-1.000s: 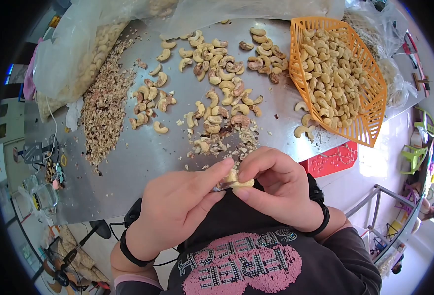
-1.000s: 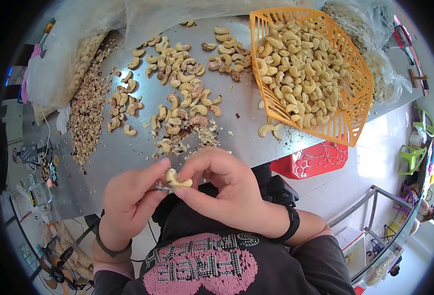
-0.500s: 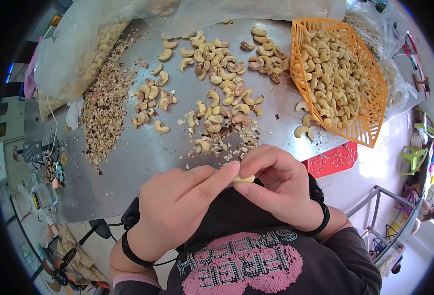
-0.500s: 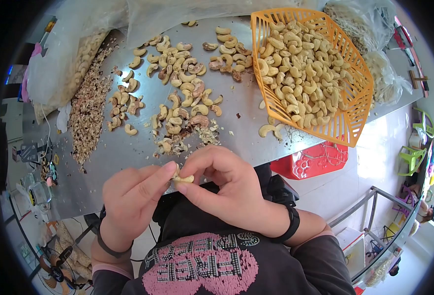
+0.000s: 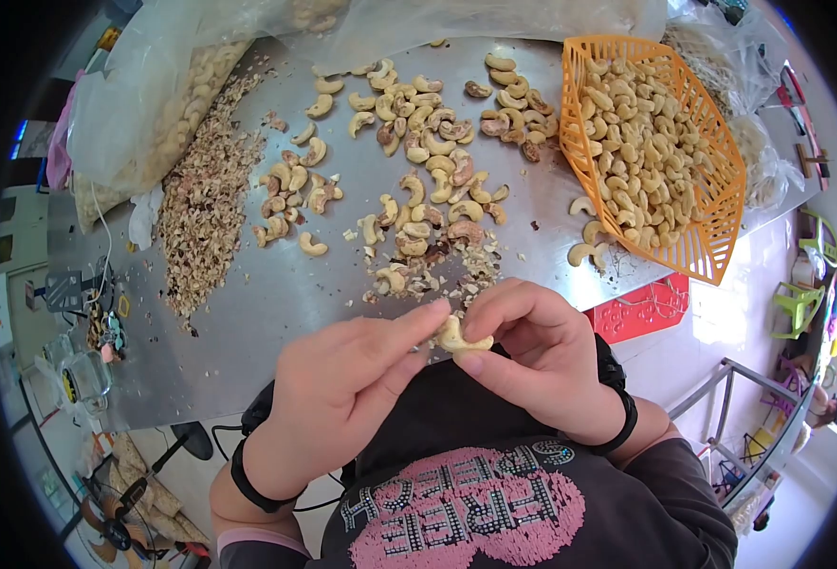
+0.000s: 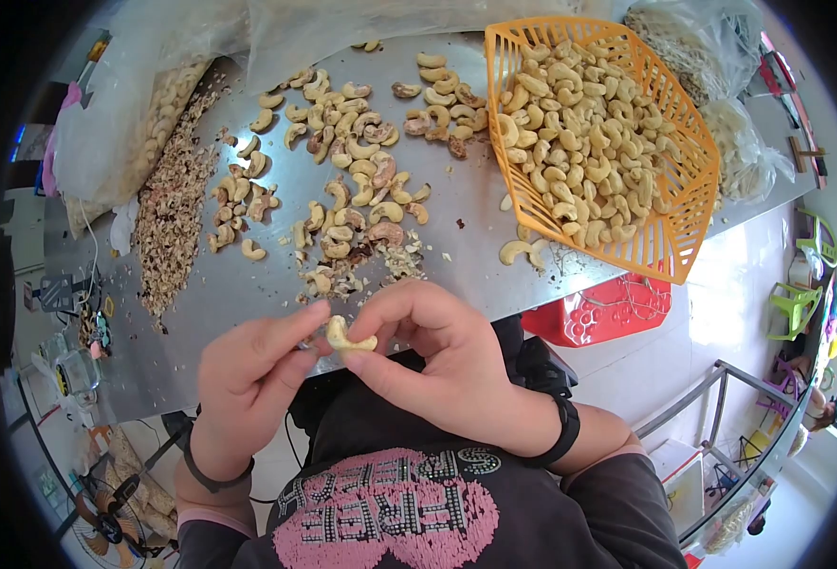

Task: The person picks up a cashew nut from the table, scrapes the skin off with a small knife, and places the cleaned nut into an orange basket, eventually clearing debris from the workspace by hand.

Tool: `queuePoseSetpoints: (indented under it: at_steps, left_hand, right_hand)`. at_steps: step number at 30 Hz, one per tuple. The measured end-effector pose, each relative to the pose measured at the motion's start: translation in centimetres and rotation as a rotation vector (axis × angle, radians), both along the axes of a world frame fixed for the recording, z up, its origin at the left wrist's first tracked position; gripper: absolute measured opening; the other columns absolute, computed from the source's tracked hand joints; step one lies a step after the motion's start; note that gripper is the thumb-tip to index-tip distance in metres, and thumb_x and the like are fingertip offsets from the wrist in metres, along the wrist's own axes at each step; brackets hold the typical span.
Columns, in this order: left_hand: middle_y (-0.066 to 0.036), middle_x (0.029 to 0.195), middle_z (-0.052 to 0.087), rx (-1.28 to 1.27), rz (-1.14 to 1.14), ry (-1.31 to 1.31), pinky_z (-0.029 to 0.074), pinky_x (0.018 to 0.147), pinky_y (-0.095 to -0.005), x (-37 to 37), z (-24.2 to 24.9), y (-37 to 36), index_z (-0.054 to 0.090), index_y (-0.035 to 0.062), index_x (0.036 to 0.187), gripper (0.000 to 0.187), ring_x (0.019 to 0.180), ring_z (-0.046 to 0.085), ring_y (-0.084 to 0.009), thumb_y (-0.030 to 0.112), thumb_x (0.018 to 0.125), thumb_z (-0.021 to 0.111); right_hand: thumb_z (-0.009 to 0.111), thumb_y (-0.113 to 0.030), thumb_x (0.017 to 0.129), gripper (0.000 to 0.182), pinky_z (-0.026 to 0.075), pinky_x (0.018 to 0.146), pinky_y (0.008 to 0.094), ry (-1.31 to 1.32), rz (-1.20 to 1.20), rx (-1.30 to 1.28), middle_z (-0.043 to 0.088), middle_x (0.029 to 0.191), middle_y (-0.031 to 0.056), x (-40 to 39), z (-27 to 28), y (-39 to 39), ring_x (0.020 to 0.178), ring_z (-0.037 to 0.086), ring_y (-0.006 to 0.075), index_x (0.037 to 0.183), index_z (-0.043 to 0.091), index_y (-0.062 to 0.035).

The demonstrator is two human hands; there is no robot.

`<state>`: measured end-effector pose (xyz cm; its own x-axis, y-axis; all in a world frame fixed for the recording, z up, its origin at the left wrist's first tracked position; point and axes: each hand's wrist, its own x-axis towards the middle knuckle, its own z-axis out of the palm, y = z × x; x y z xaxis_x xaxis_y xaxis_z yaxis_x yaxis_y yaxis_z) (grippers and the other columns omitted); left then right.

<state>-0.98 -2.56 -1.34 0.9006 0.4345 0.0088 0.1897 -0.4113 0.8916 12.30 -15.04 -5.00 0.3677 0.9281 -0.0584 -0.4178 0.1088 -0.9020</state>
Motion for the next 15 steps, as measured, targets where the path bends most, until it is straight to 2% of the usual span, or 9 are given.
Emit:
queuePoseSetpoints:
  at_steps: [2,15]
  left_hand:
    - [-0.009,0.078,0.060,0.152,-0.069,-0.055,0.045,0.055,-0.0276,0.16,0.05,-0.01,0.054,0.0048,0.107,0.036,0.063,0.058,-0.0223,0.001,0.071,0.058]
    - [-0.007,0.077,0.060,0.269,-0.082,-0.023,0.045,0.051,-0.0271,0.05,0.10,-0.09,0.054,0.0066,0.108,0.041,0.060,0.057,-0.0204,0.002,0.068,0.061]
  right_hand:
    - [0.058,0.004,0.073,0.020,0.041,0.069,0.0215,-0.001,0.002,-0.003,0.049,0.089,0.0030,-0.08,0.05,0.04,0.075,0.049,0.0076,0.090,0.050,-0.0012]
    - [0.060,0.003,0.072,0.018,0.041,0.065,0.0198,0.025,0.002,-0.033,0.051,0.085,0.0013,-0.14,0.07,0.09,0.071,0.049,0.0057,0.087,0.050,-0.0017]
